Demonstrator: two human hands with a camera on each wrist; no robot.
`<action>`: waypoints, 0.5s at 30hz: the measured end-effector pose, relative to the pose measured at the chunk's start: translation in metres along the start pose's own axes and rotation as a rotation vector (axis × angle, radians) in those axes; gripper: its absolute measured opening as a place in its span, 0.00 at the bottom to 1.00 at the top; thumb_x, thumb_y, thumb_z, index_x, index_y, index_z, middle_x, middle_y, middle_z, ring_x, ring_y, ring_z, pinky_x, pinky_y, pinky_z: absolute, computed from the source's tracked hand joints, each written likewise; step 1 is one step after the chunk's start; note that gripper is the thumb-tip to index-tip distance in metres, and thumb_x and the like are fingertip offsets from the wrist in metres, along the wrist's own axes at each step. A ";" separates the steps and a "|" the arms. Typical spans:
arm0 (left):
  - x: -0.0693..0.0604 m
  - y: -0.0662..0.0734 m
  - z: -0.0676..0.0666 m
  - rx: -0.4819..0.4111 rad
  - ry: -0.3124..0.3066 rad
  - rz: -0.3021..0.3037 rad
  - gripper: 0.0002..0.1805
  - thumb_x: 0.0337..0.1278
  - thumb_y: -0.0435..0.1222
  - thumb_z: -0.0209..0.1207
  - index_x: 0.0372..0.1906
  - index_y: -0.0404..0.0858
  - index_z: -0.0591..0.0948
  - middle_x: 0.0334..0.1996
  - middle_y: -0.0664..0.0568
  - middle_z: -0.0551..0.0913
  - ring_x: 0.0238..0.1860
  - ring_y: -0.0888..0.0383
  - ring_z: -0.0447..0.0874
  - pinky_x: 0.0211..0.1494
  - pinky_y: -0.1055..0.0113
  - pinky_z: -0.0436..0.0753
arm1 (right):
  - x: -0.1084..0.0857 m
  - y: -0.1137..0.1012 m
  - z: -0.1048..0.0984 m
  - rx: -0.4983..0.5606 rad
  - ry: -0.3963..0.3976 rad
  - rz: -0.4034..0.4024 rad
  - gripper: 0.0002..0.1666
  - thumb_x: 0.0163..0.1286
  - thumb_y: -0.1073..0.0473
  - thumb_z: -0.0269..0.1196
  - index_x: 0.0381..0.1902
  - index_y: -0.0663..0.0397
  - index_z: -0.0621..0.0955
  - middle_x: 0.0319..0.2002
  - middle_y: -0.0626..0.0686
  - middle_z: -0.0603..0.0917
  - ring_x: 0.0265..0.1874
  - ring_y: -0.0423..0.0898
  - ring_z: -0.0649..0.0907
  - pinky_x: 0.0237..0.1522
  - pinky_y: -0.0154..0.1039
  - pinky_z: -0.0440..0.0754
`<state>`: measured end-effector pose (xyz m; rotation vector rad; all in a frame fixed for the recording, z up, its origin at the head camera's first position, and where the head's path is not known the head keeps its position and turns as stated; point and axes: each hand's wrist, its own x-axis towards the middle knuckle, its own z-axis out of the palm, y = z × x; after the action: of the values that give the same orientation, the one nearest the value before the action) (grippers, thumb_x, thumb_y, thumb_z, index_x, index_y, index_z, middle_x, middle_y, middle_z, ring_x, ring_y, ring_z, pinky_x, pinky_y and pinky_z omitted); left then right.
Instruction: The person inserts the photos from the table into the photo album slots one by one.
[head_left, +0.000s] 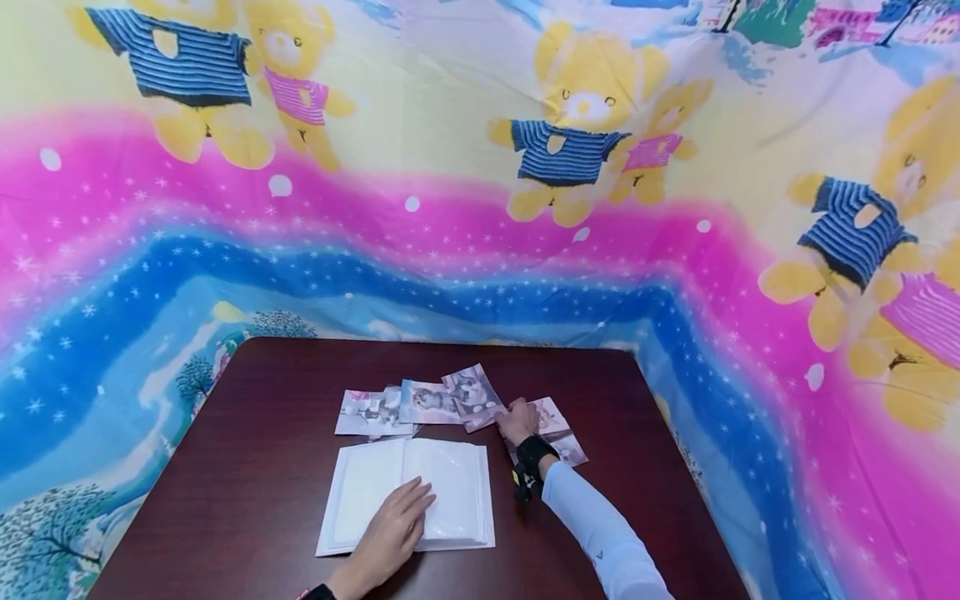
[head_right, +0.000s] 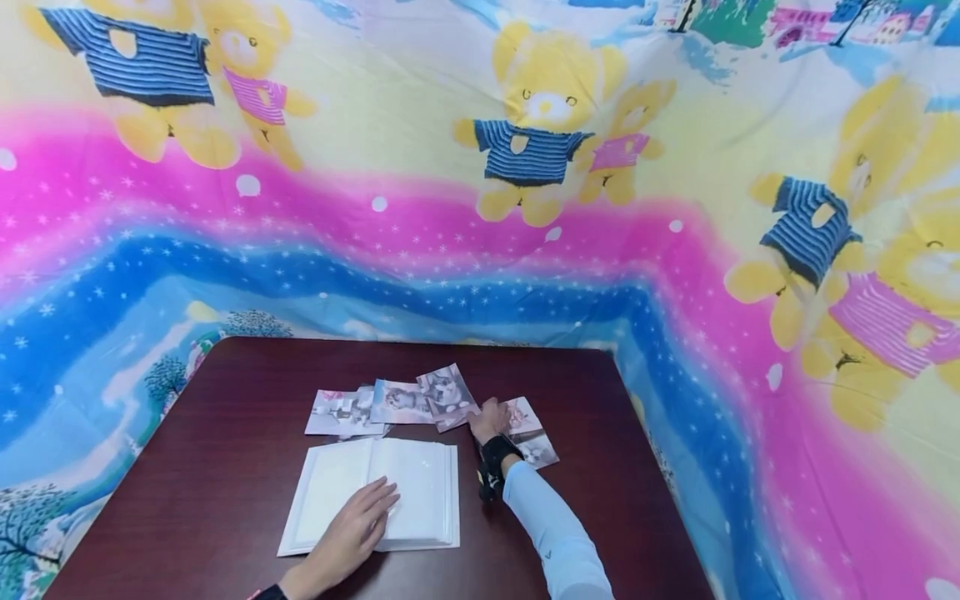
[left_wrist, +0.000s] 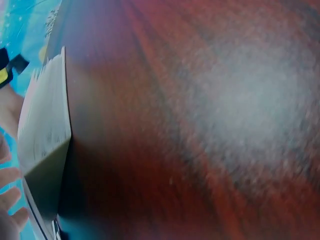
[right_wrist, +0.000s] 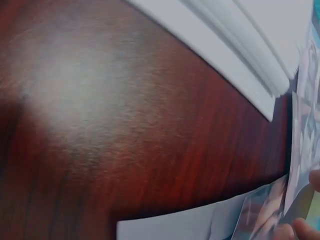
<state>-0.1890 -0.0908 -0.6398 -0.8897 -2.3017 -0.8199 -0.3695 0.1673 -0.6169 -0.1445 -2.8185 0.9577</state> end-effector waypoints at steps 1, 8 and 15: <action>0.000 0.001 0.001 -0.005 -0.009 0.005 0.18 0.48 0.24 0.64 0.49 0.30 0.84 0.53 0.38 0.82 0.58 0.38 0.77 0.58 0.44 0.74 | 0.002 -0.001 -0.001 -0.002 -0.016 0.019 0.19 0.60 0.57 0.68 0.42 0.70 0.81 0.34 0.61 0.82 0.41 0.64 0.79 0.46 0.55 0.76; -0.004 0.002 0.006 0.027 -0.029 0.037 0.17 0.45 0.26 0.66 0.45 0.34 0.86 0.53 0.39 0.82 0.59 0.39 0.77 0.60 0.42 0.73 | 0.007 0.001 -0.006 0.124 -0.147 0.179 0.21 0.61 0.60 0.67 0.48 0.70 0.81 0.42 0.63 0.84 0.41 0.59 0.82 0.43 0.51 0.81; -0.006 0.002 0.007 0.088 -0.001 0.077 0.17 0.42 0.27 0.67 0.44 0.34 0.86 0.53 0.38 0.82 0.58 0.39 0.77 0.58 0.43 0.73 | 0.008 0.003 -0.004 0.343 -0.192 0.228 0.16 0.62 0.65 0.65 0.46 0.70 0.83 0.43 0.63 0.85 0.40 0.56 0.83 0.38 0.46 0.83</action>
<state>-0.1850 -0.0869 -0.6480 -0.9334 -2.2711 -0.6807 -0.3767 0.1729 -0.6147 -0.3526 -2.7911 1.5666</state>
